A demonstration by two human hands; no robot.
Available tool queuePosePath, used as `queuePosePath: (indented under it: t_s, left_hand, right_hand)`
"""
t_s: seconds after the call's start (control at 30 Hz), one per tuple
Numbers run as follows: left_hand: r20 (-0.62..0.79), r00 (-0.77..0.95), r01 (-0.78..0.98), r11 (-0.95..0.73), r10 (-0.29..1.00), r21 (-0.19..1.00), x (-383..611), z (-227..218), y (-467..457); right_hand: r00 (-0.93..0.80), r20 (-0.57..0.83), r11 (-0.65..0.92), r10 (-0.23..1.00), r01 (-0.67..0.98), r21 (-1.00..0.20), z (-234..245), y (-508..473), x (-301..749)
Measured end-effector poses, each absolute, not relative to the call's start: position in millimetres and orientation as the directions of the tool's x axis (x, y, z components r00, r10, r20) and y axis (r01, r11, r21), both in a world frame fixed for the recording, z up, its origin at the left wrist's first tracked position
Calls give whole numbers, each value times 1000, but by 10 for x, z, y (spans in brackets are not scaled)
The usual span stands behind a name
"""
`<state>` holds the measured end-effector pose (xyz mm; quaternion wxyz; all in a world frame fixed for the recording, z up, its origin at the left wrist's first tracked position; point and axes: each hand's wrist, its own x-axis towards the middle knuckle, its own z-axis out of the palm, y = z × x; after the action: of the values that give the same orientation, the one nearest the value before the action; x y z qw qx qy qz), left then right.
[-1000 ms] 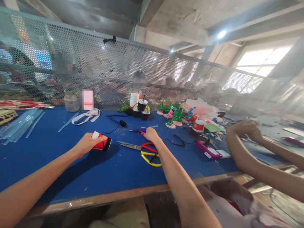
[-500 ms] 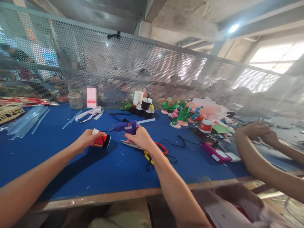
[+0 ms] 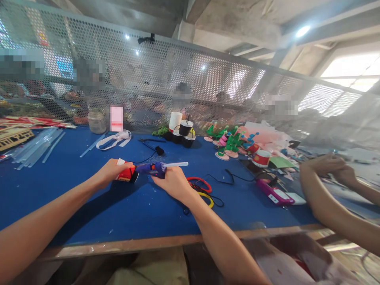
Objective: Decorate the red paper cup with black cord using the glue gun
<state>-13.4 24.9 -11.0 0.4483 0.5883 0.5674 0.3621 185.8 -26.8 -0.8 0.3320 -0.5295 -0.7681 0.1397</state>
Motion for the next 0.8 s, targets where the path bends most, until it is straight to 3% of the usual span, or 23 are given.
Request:
queuePosePath:
  t_s: [0.33, 0.8]
  left_hand:
    - [-77, 117, 331, 34, 990, 943, -132, -116, 240]
    - [-51, 115, 340, 9, 992, 940, -128, -119, 234]
  right_hand:
    - [-264, 418, 450, 869, 775, -445, -29, -288, 1844]
    - [-333, 407, 499, 850, 758, -421, -30, -317, 1859]
